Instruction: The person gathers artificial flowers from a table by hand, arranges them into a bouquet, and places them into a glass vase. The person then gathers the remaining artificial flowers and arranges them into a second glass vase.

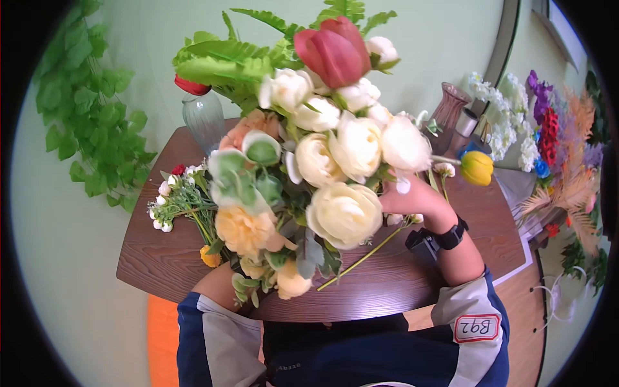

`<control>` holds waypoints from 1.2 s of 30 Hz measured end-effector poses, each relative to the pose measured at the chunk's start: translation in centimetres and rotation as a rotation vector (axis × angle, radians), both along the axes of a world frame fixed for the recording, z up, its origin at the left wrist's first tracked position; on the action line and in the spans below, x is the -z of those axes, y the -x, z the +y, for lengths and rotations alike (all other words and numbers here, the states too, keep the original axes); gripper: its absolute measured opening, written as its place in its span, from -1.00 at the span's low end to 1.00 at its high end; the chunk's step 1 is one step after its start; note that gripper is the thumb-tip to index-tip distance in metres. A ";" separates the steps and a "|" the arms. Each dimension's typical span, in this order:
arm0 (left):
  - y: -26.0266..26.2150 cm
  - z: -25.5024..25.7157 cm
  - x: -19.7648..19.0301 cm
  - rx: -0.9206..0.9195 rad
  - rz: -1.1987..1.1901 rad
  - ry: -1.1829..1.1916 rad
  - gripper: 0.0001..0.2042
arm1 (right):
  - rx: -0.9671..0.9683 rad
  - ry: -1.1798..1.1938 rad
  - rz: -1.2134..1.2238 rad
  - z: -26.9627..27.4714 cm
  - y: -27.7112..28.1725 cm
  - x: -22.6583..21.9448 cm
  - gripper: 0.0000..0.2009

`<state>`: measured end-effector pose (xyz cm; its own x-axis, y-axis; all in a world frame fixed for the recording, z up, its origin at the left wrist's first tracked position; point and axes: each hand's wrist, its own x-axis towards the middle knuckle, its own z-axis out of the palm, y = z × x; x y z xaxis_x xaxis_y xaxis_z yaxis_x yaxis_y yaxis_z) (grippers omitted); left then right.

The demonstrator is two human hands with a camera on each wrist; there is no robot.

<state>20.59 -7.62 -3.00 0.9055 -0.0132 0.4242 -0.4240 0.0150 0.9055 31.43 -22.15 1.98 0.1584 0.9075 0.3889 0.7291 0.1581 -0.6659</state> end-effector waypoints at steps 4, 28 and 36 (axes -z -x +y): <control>-0.5 0.0 -1.1 -0.032 -0.056 -0.073 -0.83 | 0.012 0.139 0.126 1.1 0.7 2.8 -0.34; -0.5 -2.1 -1.8 -0.249 -0.283 -0.340 -0.84 | 0.095 -0.061 0.488 2.1 3.5 0.9 -0.37; -0.2 -1.5 -1.6 -0.400 -0.309 -0.414 -0.84 | 0.061 -0.060 0.633 -0.4 4.8 2.8 -0.39</control>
